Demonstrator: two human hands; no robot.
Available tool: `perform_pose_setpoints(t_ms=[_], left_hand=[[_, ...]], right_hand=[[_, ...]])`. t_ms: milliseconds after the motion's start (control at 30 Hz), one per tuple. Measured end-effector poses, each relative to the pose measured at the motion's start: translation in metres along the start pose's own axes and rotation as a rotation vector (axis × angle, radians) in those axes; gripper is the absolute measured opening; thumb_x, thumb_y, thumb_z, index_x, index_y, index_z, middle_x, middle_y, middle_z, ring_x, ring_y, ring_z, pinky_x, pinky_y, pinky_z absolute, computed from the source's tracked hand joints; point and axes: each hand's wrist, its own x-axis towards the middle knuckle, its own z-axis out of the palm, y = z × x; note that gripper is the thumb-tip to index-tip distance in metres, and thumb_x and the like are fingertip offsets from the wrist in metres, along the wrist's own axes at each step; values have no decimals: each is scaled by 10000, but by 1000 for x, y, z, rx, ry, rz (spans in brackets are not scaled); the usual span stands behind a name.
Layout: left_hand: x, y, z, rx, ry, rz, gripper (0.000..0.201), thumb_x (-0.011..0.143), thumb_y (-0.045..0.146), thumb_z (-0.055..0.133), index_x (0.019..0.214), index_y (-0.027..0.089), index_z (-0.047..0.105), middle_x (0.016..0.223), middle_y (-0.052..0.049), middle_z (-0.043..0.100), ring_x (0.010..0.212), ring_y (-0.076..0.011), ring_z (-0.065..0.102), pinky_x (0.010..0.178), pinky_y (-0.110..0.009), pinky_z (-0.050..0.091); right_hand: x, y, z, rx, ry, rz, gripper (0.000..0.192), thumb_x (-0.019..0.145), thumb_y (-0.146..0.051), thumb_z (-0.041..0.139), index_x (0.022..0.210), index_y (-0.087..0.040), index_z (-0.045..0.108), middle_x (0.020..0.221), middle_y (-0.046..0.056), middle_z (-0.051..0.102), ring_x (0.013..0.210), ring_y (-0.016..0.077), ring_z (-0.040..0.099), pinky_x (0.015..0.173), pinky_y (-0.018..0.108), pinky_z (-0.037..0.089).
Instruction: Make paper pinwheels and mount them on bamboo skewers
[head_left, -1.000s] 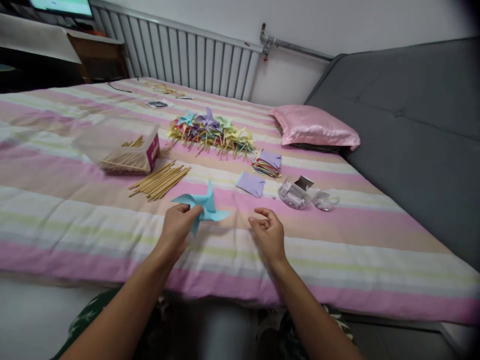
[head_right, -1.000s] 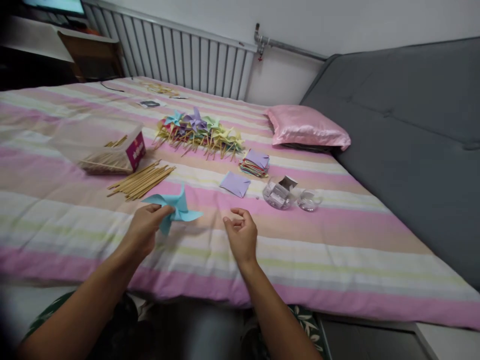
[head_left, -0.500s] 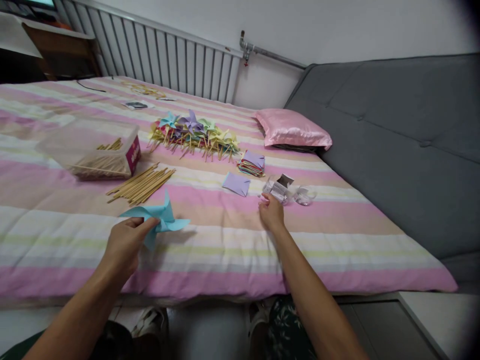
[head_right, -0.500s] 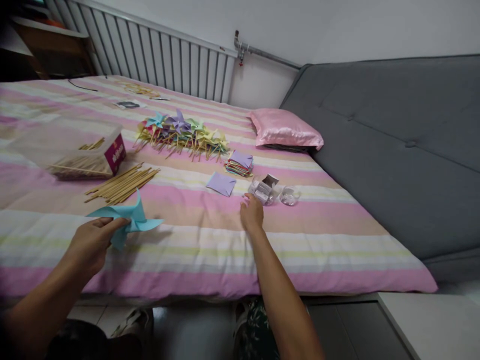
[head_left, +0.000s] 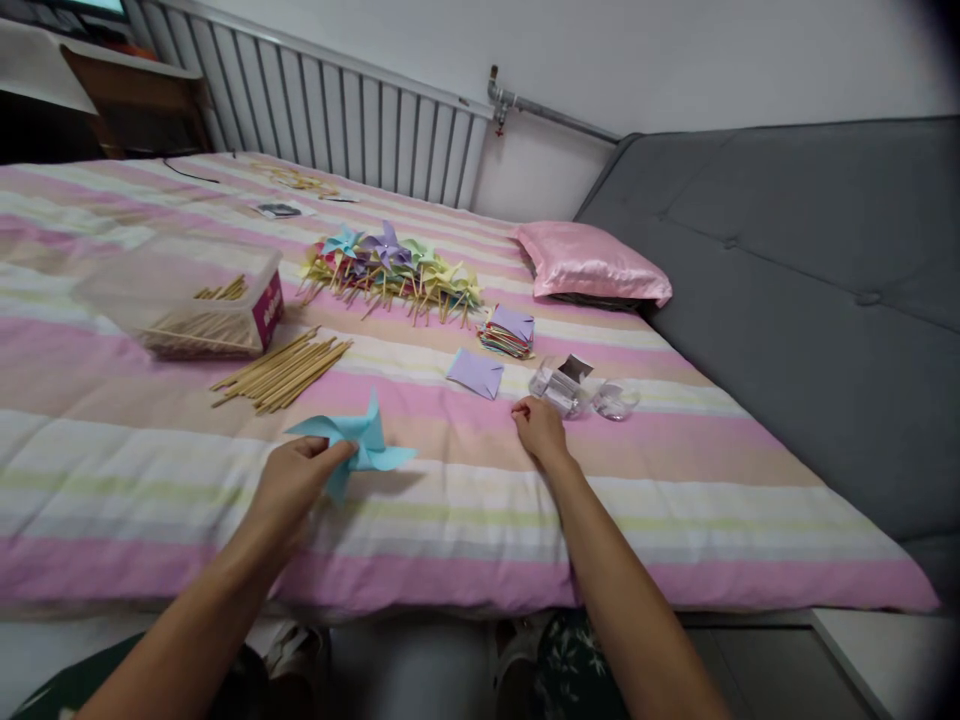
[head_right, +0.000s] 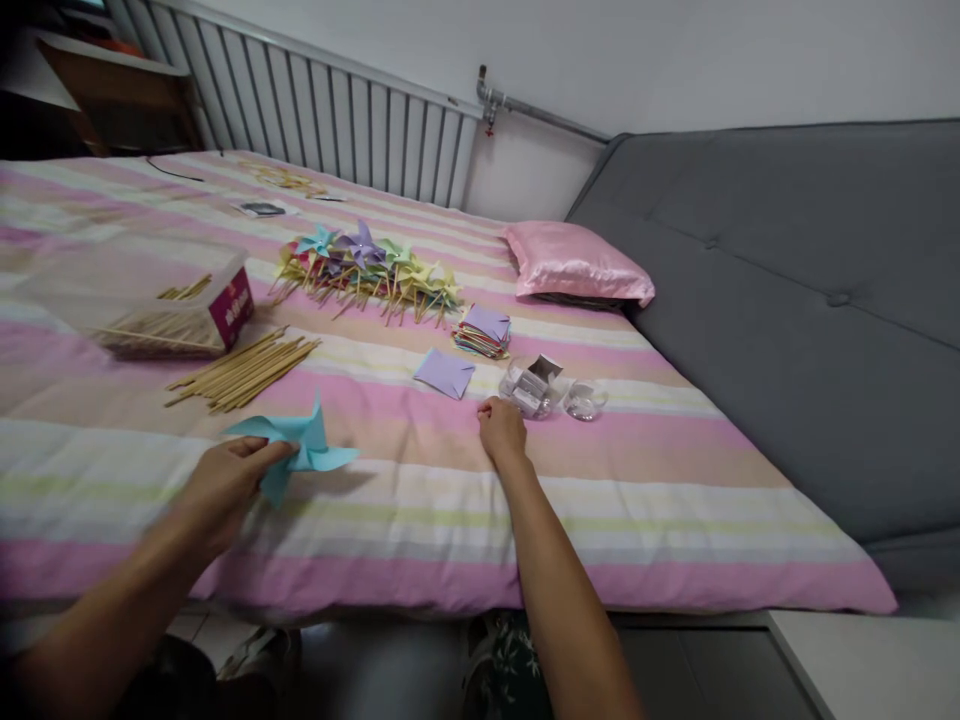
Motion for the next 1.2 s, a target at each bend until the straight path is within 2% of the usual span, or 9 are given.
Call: perform_pose_setpoints(t_ms=[167, 433, 567, 700, 900, 1000, 1100, 1200], left_hand=[[-12, 4, 20, -114, -185, -51, 208, 570, 320, 623, 524, 144, 521, 441, 59, 414, 413, -62, 331, 404, -197, 233], [-21, 5, 33, -154, -273, -101, 263, 578, 291, 626, 463, 168, 424, 416, 76, 354, 392, -49, 281, 406, -203, 198], [-21, 5, 34, -118, -253, -65, 259, 580, 290, 626, 459, 165, 433, 422, 73, 354, 406, -51, 284, 418, -207, 196], [-20, 5, 34, -52, -187, 2, 235, 579, 282, 629, 466, 154, 467, 440, 66, 364, 435, -56, 290, 437, -213, 198], [-17, 4, 32, -10, -163, 52, 225, 594, 276, 624, 470, 149, 485, 456, 62, 363, 460, -63, 303, 456, -218, 209], [-15, 2, 31, 9, -151, 68, 215, 597, 276, 625, 481, 148, 497, 458, 65, 359, 462, -65, 303, 456, -217, 210], [-14, 3, 30, 30, -134, 70, 213, 595, 282, 624, 482, 148, 505, 454, 66, 361, 455, -64, 298, 448, -216, 207], [-15, 5, 29, 23, -132, 56, 200, 587, 286, 623, 486, 146, 522, 450, 63, 381, 446, -66, 306, 439, -214, 214]], right_hand=[[-13, -7, -5, -18, -35, -18, 81, 729, -223, 546, 729, -182, 616, 812, 47, 626, 769, 166, 545, 688, 267, 373], [-55, -29, -11, -32, -100, -65, 79, 745, -246, 524, 729, -188, 576, 803, 42, 595, 723, 160, 528, 631, 262, 340], [-69, -40, -9, -19, -130, -129, 71, 769, -220, 498, 740, -192, 556, 780, 38, 596, 725, 164, 528, 621, 262, 334], [-70, -45, -7, 67, -118, -168, 80, 779, -236, 501, 754, -192, 562, 765, 33, 600, 722, 162, 534, 626, 260, 347], [-69, -46, -9, 177, -117, -170, 155, 791, -298, 498, 701, -196, 574, 734, 31, 621, 691, 163, 552, 621, 266, 373], [-67, -42, -9, 293, -111, -143, 115, 782, -267, 500, 799, -200, 593, 776, 30, 650, 708, 161, 584, 641, 267, 410], [-64, -39, -10, 416, -111, -113, 161, 763, -210, 501, 880, -209, 611, 798, 19, 674, 711, 153, 616, 655, 260, 447], [-64, -40, -11, 439, -136, -140, 149, 736, -195, 536, 810, -217, 664, 788, 12, 701, 724, 158, 638, 685, 265, 469]])
